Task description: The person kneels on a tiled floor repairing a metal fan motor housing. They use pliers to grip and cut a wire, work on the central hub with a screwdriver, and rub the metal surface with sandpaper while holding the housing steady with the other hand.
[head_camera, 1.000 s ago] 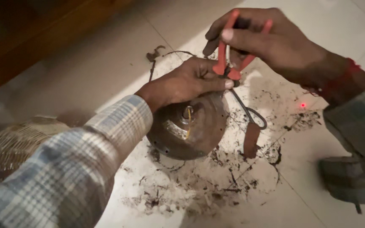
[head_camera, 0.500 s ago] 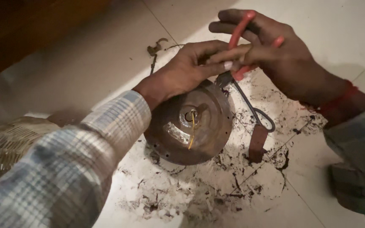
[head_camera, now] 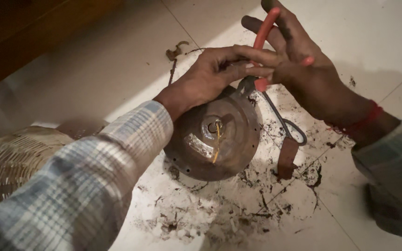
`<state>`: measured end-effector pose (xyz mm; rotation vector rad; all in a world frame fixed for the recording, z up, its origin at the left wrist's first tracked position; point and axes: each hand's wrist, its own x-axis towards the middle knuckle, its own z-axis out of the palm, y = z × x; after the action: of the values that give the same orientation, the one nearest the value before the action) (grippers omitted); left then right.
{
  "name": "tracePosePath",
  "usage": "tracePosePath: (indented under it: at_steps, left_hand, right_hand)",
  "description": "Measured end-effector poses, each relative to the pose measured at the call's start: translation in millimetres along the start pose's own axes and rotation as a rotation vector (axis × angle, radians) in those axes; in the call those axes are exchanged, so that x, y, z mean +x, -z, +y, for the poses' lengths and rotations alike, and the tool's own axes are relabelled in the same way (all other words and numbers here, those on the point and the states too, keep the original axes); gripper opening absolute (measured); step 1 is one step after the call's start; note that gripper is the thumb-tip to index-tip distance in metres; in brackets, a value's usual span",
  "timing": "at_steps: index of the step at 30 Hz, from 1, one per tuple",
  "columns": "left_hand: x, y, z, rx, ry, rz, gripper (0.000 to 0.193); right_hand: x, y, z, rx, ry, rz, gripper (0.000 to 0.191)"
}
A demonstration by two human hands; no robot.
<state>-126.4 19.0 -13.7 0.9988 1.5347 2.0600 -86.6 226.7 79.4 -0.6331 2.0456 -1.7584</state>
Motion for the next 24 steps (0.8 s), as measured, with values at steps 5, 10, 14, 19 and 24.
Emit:
tracePosePath:
  at_steps: [5,10,14,19,24]
  left_hand:
    - [-6,-2,0,0.071,0.16,0.072,0.029]
    - [-9,-6,1,0.073,0.203,0.132,0.035]
    - [-13,-12,11,0.158,0.266,0.174,0.042]
    - [-30,-26,34,0.473,0.395,0.24,0.051]
    - [-51,-33,35,0.754,0.305,0.338,0.048]
  right_hand:
    - [-5,-4,7,0.0,0.013,0.017,0.091]
    - [-6,-14,10,0.028,0.052,0.062,0.08]
    - [-4,-30,16,-0.065,-0.008,0.283,0.056]
    - [-2,-33,16,-0.251,0.173,0.25,0.042]
    - [2,-36,18,-0.095,0.106,0.296,0.052]
